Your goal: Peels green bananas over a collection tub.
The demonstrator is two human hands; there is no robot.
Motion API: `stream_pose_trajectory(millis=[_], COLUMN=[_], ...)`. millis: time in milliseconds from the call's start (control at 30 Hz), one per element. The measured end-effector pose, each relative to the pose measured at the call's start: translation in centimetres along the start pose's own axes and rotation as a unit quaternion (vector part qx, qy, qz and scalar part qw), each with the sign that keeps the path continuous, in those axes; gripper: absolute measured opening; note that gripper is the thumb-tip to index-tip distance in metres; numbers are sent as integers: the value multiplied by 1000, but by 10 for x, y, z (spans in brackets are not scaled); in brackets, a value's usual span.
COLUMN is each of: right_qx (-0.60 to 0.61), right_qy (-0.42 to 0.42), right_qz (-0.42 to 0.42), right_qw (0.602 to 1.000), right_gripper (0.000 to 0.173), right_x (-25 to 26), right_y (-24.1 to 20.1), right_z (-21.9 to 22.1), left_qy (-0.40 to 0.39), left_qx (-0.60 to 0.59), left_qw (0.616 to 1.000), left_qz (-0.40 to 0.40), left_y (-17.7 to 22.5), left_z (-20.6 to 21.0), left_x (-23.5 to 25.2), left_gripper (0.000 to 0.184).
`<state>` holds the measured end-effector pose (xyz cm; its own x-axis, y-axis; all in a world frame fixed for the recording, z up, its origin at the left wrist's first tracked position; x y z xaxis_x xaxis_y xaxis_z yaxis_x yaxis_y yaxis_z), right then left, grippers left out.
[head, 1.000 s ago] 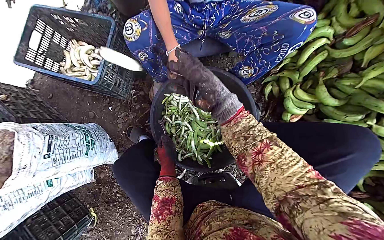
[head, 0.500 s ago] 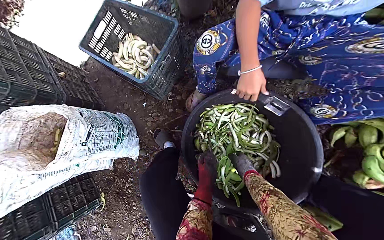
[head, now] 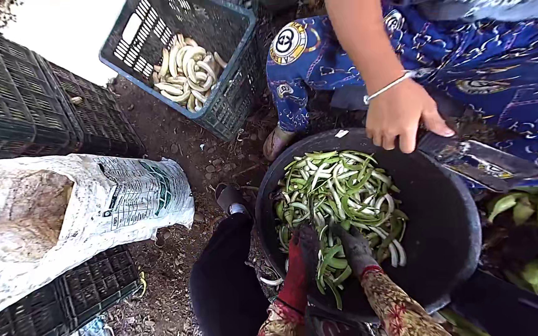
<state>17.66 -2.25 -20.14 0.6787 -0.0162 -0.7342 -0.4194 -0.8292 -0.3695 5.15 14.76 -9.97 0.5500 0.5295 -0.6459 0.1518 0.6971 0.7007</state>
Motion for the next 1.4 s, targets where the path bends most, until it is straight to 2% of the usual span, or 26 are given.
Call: stream_pose_trajectory(millis=[133,200,233,300,367,400,500,567,633,700,800,1000,1033,1100,1133,1200,1233,1300,1400], right_qx=[185,294,367,527,621,646,684,703,705,686,670,670,675,670,650,572,530,468,446], right_qy=[42,50,40,1,-45,-64,-81,-71,-60,-36,6,-12,-27,-63,-77,-88,-96,-107,-142], right_qz=[-17,-48,-70,-101,-109,-108,-77,-71,-86,-75,-29,-1,-8,-21,-26,-41,-51,-63,-53], right_qw=[982,953,927,844,775,753,720,704,701,722,742,742,737,740,756,815,841,875,882], right_gripper=[71,66,62,51,48,44,37,38,43,49,47,47,44,43,46,49,49,50,53], right_x=[-23,-30,-35,-58,-80,-85,-93,-101,-105,-110,-121,-132,-131,-131,-131,-130,-128,-125,-124], right_y=[15,15,10,-10,-24,-22,-14,-9,-3,3,14,18,17,13,11,11,12,11,7], right_z=[-53,-81,-95,-119,-136,-141,-144,-140,-135,-129,-123,-113,-111,-108,-108,-114,-115,-115,-109], left_qy=[6,-14,-22,-37,-91,-122,-215,-257,-257,-228,-210,-205,-193,-149,-133,-162,-199,-271,-293], left_qx=[37,69,88,135,170,177,190,244,359,473,545,554,553,540,524,490,472,472,533], left_qw=[999,998,996,990,980,975,954,923,867,803,756,751,758,798,818,838,837,810,759], left_qz=[1,6,4,19,39,51,93,151,230,282,296,296,288,223,199,176,189,218,233], left_y=[-8,-16,-16,-12,-6,-6,-8,-10,-15,-16,-21,-25,-29,-37,-39,-34,-29,-18,-10], left_z=[0,1,4,11,21,27,48,61,70,78,85,86,79,53,41,37,43,58,67], left_x=[-1,-4,-7,-19,-38,-48,-73,-89,-101,-111,-124,-126,-119,-95,-86,-86,-94,-110,-122], left_gripper=[35,39,40,40,44,46,54,55,57,57,53,58,59,53,52,51,50,50,50])
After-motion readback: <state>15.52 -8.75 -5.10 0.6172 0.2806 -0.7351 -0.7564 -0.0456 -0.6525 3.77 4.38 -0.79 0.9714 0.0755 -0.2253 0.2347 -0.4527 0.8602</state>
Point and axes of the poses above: each hand's wrist, its own x-axis towards the middle knuckle, its own z-axis out of the palm, y = z × x, the point moved 8 cm from there along x, towards the middle knuckle, and after that the axes turned 3 degrees about -x, right-handed, at the moved point
